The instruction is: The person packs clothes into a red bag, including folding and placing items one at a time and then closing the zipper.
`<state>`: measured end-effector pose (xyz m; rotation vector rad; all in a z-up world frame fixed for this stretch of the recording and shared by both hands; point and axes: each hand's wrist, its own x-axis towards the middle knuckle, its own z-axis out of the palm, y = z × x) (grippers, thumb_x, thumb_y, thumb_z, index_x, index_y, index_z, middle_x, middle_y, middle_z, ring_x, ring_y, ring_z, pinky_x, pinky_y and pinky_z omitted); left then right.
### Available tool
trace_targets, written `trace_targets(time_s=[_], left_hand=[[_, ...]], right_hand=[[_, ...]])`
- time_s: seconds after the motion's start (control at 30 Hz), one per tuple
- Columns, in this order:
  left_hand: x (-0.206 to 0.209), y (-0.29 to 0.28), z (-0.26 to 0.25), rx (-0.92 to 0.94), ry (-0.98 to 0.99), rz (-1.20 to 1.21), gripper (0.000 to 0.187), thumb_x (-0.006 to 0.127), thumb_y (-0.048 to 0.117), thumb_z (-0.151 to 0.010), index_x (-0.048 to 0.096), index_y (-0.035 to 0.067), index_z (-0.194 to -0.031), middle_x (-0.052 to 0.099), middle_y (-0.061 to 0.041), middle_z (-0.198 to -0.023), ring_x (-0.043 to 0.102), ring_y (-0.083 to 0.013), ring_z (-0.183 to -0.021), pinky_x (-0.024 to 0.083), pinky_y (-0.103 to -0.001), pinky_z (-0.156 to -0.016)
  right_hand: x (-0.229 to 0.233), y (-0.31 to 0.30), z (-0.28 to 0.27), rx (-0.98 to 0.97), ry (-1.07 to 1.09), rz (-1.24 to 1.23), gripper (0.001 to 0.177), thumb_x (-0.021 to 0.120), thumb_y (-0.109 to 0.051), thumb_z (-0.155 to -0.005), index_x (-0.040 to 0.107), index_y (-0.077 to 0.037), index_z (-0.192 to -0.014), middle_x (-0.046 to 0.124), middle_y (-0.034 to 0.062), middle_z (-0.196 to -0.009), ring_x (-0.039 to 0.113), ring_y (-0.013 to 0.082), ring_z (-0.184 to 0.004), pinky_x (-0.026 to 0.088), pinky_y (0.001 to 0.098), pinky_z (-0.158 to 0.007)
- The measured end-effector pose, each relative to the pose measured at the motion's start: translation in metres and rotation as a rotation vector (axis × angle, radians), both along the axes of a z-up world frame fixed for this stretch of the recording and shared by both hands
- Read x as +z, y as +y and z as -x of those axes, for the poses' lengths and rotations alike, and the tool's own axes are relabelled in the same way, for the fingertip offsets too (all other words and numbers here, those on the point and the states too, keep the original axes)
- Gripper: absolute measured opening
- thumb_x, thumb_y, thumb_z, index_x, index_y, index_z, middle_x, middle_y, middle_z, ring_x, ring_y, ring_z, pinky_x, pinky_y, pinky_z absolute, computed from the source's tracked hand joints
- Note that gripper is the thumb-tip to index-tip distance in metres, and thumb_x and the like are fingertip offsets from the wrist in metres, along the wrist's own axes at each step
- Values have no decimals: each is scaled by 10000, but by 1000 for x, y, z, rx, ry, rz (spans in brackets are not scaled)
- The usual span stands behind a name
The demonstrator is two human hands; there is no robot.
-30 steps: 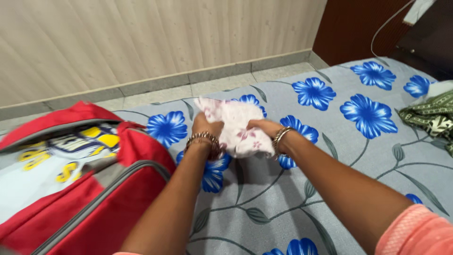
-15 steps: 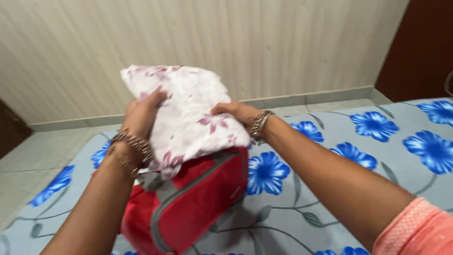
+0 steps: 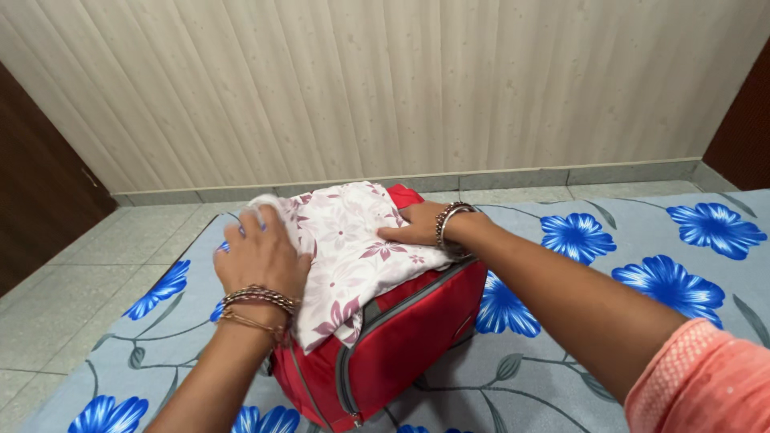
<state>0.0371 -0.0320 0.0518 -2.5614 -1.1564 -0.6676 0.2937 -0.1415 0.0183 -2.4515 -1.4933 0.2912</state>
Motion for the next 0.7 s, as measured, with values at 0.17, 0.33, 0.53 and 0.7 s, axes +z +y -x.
trace_targets(time_s=[0.17, 0.33, 0.53, 0.7], left_hand=[[4, -46, -23, -398, 118, -116, 804, 668, 555, -828, 428, 215, -1516, 474, -162, -1456, 445, -362, -1314, 418, -572, -970], [-14, -38, -41, -428, 307, 201, 545, 464, 638, -940, 446, 492, -1465, 455, -4, -1481, 433, -323, -1323, 378, -658, -1001], [-10, -3, -73, -346, 450, 372, 588, 473, 657, -929, 372, 553, -1499, 391, 36, -1545, 372, -376, -1398, 333, -719, -1079], [-6, 39, -111, -357, 611, 464, 642, 502, 630, -940, 292, 591, -1545, 252, -20, -1644, 281, -487, -1451, 299, -707, -1140]], right_hand=[[11, -9, -2, -31, -90, 199, 934, 181, -781, -910, 685, -102, -1306, 685, 223, -1288, 621, 402, -1233, 408, 481, -1109], [-4, -8, -47, -24, -31, 157, 810, 236, -661, -982, 690, -76, -1311, 643, 232, -1331, 612, 411, -1211, 439, 479, -1086], [20, -3, -16, 46, -105, 716, 586, 602, -556, -890, 686, -67, -1201, 750, 155, -1144, 705, 325, -983, 574, 480, -896], [31, -33, 13, 416, -237, 319, 555, 536, -531, -938, 787, -36, -932, 777, 153, -827, 700, 251, -768, 436, 393, -791]])
